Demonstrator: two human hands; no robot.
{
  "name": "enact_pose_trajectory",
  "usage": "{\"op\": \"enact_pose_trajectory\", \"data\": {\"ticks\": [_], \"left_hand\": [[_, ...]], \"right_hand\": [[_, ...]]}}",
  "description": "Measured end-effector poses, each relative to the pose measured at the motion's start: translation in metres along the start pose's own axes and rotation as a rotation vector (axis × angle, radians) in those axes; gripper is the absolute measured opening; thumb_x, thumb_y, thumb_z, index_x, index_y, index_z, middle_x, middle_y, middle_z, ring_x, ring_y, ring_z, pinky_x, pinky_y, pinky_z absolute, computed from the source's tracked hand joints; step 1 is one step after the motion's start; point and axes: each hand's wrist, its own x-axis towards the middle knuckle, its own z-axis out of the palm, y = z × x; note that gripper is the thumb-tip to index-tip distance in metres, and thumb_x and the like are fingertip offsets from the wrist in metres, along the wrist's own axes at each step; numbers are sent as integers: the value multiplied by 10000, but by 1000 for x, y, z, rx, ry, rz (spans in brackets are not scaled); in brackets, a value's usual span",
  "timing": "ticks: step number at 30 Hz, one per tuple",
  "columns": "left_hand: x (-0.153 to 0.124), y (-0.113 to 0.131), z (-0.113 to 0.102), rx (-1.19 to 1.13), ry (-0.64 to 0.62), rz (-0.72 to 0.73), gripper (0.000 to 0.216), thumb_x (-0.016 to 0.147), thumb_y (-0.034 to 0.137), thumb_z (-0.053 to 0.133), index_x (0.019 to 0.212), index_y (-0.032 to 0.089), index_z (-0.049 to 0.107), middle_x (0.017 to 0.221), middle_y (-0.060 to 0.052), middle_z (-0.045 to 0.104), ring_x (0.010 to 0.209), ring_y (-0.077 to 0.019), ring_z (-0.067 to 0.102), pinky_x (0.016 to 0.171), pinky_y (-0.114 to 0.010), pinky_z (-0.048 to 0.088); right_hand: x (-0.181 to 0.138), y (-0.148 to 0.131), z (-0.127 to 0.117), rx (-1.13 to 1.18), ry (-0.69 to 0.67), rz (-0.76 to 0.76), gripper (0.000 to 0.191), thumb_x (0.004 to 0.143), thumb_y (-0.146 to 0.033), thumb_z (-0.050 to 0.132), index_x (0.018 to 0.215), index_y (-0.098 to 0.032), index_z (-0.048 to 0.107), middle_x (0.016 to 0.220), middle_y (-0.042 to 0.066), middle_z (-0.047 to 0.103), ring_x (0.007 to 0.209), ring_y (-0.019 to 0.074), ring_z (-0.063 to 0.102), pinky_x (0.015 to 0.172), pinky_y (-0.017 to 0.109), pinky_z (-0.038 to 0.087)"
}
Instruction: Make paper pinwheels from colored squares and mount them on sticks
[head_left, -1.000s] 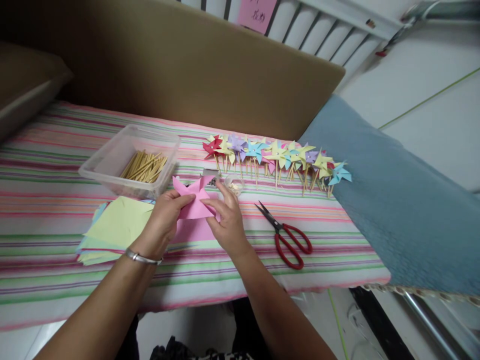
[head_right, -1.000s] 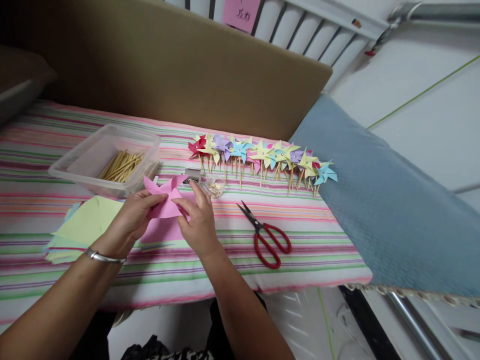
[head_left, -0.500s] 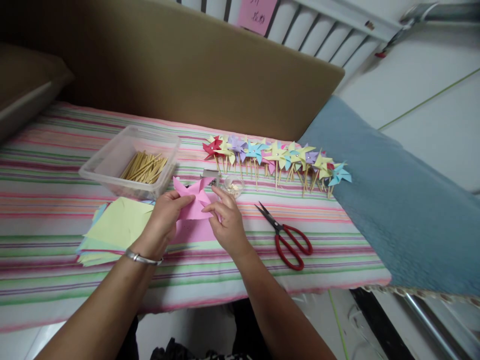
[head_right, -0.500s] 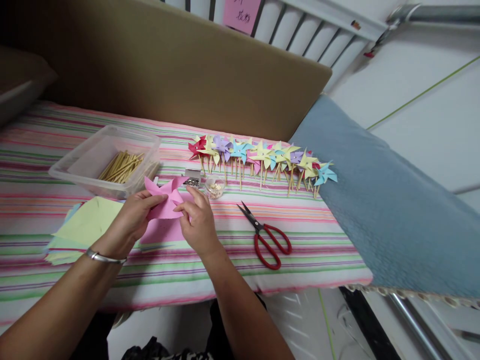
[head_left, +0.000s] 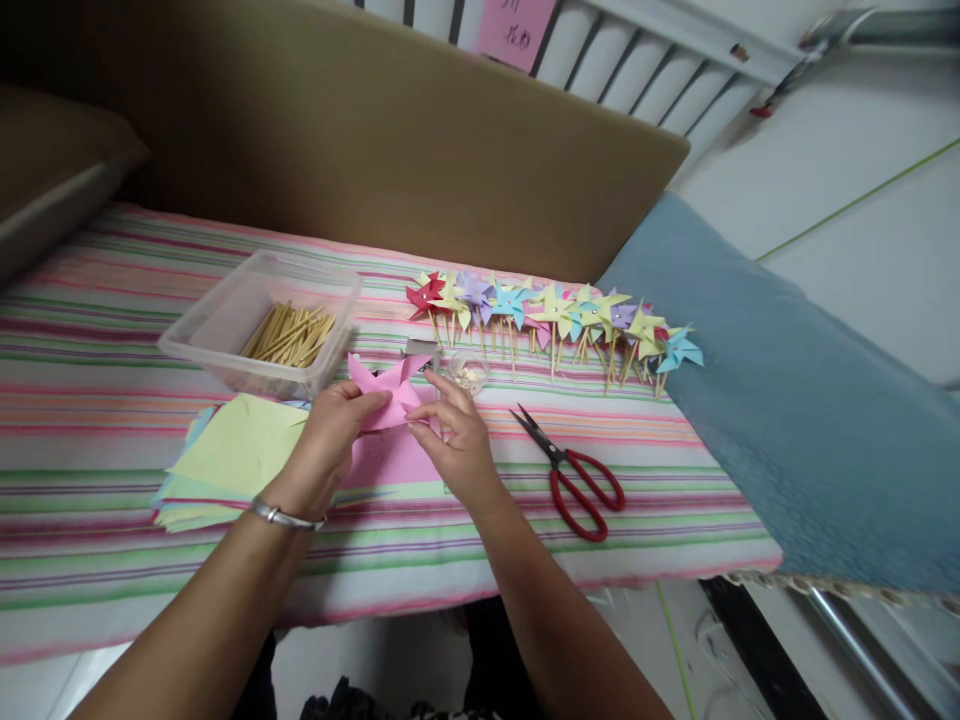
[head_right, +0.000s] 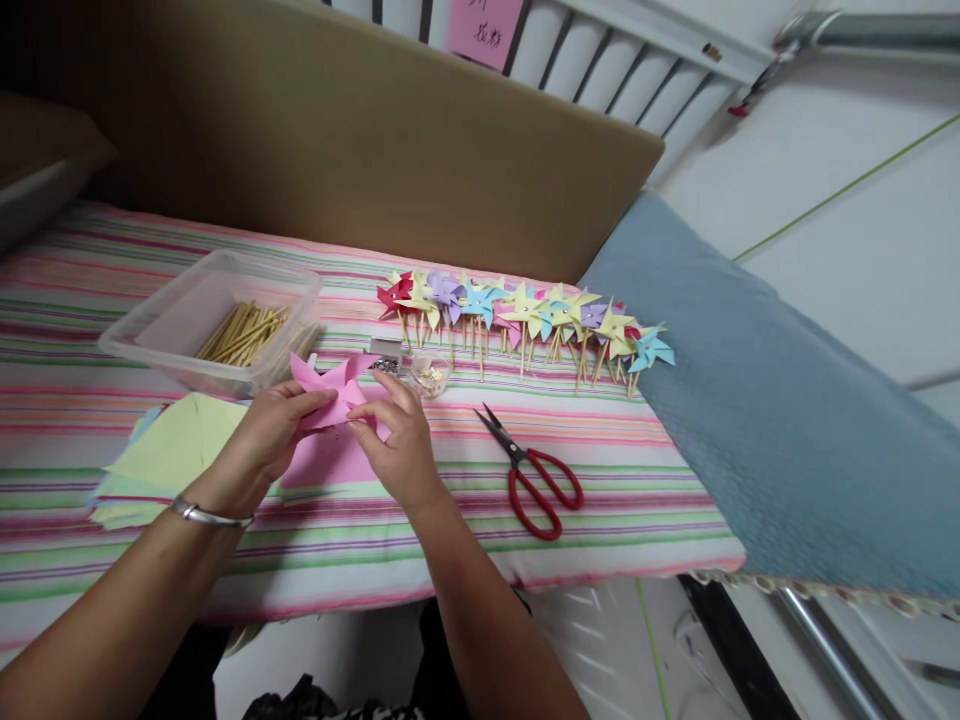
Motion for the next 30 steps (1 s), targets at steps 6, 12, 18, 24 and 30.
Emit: {"op": "enact_pose_trajectory", "data": {"ticks": [6,12,18,24,30], "left_hand": [[0,-4,0,29,-79,-6,209,543,238,768,681,126,658,609,1,657,549,-112,575,562,-239,450],[0,-5,0,20,-77,-11,208,535,231,774,681,127,669,617,-1,664,549,-115,576,555,-239,448],[0,-7,2,40,-104,-4,174,547,224,768,651,119,676,575,10,649,510,-86,532,517,-201,394],[-4,-12,7,37,-151,-2,145,556,191,752,681,144,695,608,8,672,535,-102,553,524,-203,394],[-6,-14,8,53,-178,23,87,577,182,743,631,159,679,562,33,637,489,-78,490,491,-196,350]], "right_hand": [[2,-1,-1,187,11,249,28,728,-252,680,742,-233,694,1326,62,532,1236,230,474,1054,423,321],[4,1,-1,298,41,314,73,723,-286,676,708,-216,666,1321,70,545,1248,231,469,1066,414,295],[3,-2,1,211,39,311,86,746,-283,643,712,-209,672,1307,94,543,1249,229,466,1060,398,299],[1,-2,3,47,90,223,80,739,-287,660,701,-218,675,1224,90,573,1247,239,453,1048,398,315],[0,1,4,-25,122,169,96,752,-288,658,697,-210,663,1189,101,582,1224,230,467,1049,392,319]]}}
